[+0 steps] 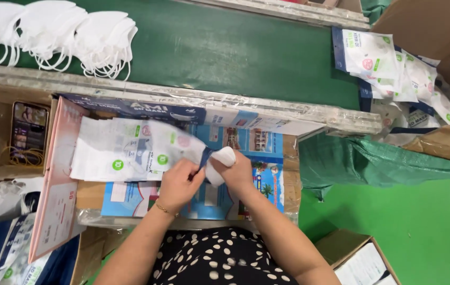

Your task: The recorder is picking up individual face masks from a conveyor belt and putting them into plastic packaging sleeves.

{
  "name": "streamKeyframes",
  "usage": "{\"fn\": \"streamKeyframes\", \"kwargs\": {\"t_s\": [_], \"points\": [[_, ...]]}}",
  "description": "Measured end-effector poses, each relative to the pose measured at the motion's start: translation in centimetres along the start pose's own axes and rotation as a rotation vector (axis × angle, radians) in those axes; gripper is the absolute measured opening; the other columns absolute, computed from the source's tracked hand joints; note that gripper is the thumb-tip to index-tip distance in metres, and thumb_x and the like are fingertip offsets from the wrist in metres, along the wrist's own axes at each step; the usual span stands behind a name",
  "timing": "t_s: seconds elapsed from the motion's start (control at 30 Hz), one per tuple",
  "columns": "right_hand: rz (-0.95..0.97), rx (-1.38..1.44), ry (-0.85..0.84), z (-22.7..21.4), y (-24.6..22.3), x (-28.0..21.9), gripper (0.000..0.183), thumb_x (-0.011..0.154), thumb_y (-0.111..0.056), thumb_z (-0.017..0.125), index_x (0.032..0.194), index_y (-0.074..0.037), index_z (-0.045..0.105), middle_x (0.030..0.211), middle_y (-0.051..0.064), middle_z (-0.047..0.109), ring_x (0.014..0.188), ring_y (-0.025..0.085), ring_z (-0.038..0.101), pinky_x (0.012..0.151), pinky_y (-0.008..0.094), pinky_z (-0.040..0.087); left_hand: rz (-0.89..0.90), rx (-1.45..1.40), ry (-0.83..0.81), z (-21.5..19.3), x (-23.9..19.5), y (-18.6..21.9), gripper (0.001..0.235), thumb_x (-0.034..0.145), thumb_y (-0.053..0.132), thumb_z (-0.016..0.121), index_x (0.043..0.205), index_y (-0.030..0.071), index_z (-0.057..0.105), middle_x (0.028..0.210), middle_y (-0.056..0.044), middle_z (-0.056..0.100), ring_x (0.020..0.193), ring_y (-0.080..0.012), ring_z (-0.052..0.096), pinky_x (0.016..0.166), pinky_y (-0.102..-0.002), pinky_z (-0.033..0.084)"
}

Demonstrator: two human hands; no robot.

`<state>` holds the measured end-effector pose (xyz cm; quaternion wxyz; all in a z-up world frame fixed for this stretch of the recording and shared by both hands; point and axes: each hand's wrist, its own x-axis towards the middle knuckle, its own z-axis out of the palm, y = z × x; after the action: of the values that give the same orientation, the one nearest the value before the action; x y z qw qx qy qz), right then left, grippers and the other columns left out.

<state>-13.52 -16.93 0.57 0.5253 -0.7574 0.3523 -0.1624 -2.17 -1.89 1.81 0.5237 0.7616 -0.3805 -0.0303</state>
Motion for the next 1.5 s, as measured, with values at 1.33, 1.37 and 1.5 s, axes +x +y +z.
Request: {"fn": "streamKeyframes", "kwargs": {"t_s": [1.33, 1.37, 1.5], "points": [[-0.118, -0.111, -0.344, -3.3, -0.6, -3.6, 0.016, 0.092, -0.016, 0.075, 0.096, -0.001, 0.070, 0.077, 0.004, 0.064, 0.070, 0.013, 0.057, 0.064, 0.030, 0.048, 0.217, 0.062, -0.470, -3.7, 3.2, 4.3, 0.014, 0.085, 0.020, 0.074, 0.081, 0.007, 0.071, 0.083, -0.006, 0.067, 0.081, -0.0323, 0.060, 0.080, -0.042, 0.043], [-0.116, -0.112, -0.339, -3.6, -0.7, -3.5, 0.016, 0.092, -0.016, 0.075, 0.096, -0.001, 0.070, 0.077, 0.004, 0.064, 0.070, 0.013, 0.057, 0.064, 0.030, 0.048, 0.221, 0.059, -0.473, -3.7, 3.4, 4.2, 0.014, 0.085, 0.020, 0.074, 0.081, 0.007, 0.071, 0.083, -0.006, 0.067, 0.081, -0.0323, 0.060, 0.080, -0.042, 0.043], [-0.021, -0.087, -0.318, -5.1, 1.1, -3.4, 0.017, 0.093, -0.018, 0.071, 0.092, -0.002, 0.068, 0.075, 0.003, 0.063, 0.067, 0.014, 0.059, 0.062, 0.032, 0.048, 0.205, -0.001, -0.388, -4.4, 4.2, 2.8, 0.010, 0.088, 0.018, 0.073, 0.088, 0.009, 0.072, 0.090, -0.006, 0.069, 0.087, -0.0308, 0.062, 0.084, -0.041, 0.044]]}}
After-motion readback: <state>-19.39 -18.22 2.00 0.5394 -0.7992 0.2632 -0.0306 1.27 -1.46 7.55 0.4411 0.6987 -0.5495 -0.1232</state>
